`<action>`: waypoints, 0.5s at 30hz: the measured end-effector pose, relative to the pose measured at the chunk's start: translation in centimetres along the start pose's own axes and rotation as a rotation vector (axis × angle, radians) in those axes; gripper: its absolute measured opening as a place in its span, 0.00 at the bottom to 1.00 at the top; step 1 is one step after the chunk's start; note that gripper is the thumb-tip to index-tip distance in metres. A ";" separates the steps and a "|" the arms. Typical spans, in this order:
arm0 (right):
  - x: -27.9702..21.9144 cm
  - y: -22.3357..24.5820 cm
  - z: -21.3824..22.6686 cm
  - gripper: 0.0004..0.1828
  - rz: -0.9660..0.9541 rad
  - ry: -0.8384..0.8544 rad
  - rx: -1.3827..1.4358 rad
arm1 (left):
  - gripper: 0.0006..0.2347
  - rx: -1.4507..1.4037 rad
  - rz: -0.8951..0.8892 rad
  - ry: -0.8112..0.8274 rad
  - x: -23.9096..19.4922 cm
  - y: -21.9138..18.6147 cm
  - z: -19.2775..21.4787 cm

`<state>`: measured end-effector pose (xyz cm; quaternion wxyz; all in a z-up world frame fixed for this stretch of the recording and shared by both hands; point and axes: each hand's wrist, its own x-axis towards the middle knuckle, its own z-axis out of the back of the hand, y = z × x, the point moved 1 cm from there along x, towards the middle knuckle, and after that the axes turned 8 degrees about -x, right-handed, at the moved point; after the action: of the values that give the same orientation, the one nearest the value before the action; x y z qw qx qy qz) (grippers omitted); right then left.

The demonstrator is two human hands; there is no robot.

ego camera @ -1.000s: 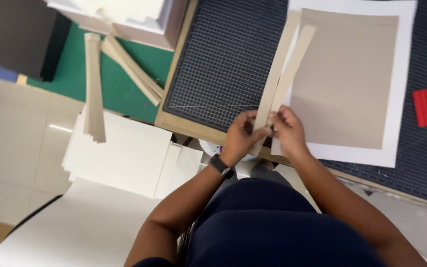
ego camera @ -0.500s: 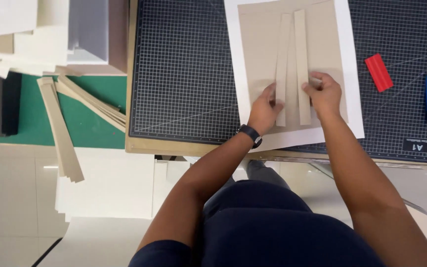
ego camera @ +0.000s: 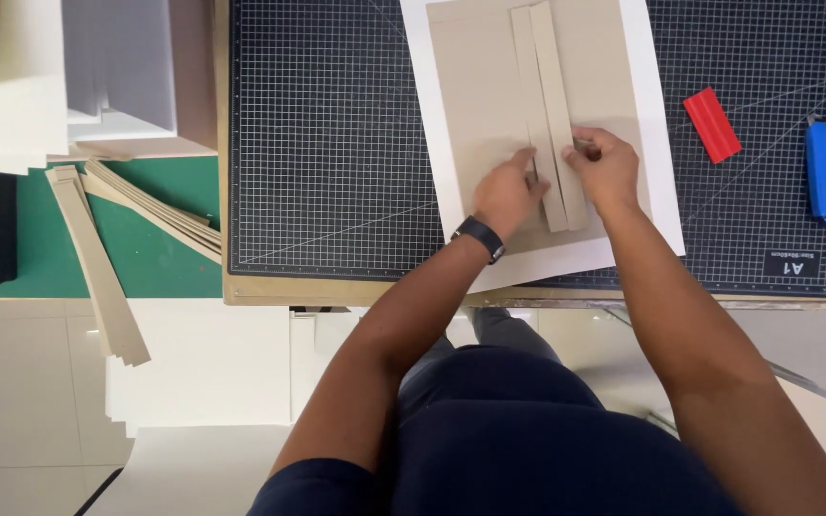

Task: Smoothing a white sheet on a cutting mat, placing cardboard strips, and applying glue with a roller.

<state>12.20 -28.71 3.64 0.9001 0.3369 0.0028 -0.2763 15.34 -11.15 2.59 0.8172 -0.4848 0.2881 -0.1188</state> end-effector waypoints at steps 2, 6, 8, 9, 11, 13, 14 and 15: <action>0.1 0.2 0.2 0.15 0.065 -0.023 -0.054 | 0.20 0.258 -0.097 -0.063 1.7 1.1 0.3; 0.9 0.5 0.2 0.16 0.163 -0.072 -0.098 | 0.25 0.636 -0.458 -0.101 3.7 1.1 1.9; 0.9 0.9 0.5 0.16 0.116 -0.053 -0.106 | 0.31 0.682 -0.723 -0.065 5.1 2.8 1.3; 0.8 0.8 0.4 0.16 0.109 -0.051 -0.105 | 0.31 0.681 -0.722 -0.059 5.2 3.0 1.2; 1.1 1.0 0.5 0.15 0.125 -0.059 -0.168 | 0.29 0.703 -0.698 0.069 5.9 3.2 0.9; 1.5 0.7 0.3 0.15 0.129 -0.076 -0.177 | 0.28 0.710 -0.705 0.071 5.7 3.1 1.1; 1.4 0.6 0.1 0.15 0.137 -0.088 -0.187 | 0.26 0.714 -0.707 0.069 5.4 3.1 1.1; 1.5 0.4 0.0 0.15 0.132 -0.090 -0.187 | 0.26 0.714 -0.710 0.074 5.5 3.4 1.0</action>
<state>13.67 -29.22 3.54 0.9430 0.2382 -0.0339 -0.2299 20.05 -11.35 -1.99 0.8306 -0.2386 0.0756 -0.4974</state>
